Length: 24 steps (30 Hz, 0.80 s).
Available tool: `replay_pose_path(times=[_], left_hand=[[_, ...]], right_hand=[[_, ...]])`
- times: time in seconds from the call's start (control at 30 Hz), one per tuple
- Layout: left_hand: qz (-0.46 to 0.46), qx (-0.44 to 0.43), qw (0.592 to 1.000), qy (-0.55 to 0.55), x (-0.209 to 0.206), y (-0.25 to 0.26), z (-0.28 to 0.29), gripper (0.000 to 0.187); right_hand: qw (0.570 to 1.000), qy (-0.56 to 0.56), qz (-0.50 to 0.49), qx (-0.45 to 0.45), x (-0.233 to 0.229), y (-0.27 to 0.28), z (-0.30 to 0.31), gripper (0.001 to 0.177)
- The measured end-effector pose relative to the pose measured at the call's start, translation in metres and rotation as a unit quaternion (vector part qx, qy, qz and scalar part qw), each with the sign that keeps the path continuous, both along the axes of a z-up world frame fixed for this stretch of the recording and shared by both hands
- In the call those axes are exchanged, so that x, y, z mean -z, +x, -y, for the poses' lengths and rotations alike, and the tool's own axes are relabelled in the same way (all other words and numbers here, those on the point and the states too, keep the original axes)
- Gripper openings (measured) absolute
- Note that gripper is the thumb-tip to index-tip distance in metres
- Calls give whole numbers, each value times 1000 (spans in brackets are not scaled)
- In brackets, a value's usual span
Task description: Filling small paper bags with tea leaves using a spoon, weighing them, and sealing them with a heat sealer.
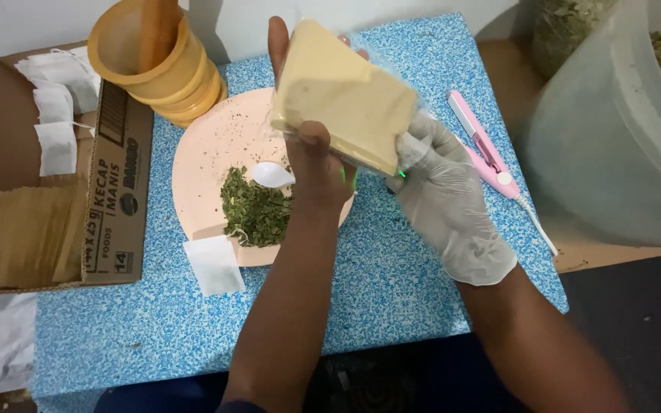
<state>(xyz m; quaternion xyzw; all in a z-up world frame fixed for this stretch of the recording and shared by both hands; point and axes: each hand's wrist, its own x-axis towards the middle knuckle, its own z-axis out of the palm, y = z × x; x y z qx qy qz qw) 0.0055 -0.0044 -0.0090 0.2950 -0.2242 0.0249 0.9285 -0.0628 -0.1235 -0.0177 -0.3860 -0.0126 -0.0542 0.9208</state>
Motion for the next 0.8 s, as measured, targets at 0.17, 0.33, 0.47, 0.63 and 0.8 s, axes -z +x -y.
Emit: replay_pose_path(times=[0.17, 0.33, 0.47, 0.63, 0.8], left_hand=[[-19, 10, 996, -82, 0, 4, 2, 114], [-40, 0, 994, -98, 4, 1, -1, 89], [-58, 6, 993, -107, 1, 0, -1, 80], [-81, -32, 992, -95, 6, 6, 0, 73], [-137, -49, 977, -154, 5, 17, 6, 30]], right_hand=[[994, 56, -97, 16, -2, 0, 3, 29], [988, 88, -129, -14, -16, -2, 1, 38], [984, 55, -168, 18, 0, 2, 2, 34], [982, 5, -187, 23, -12, -1, 0, 23], [972, -47, -217, 77, -17, 0, 4, 21]])
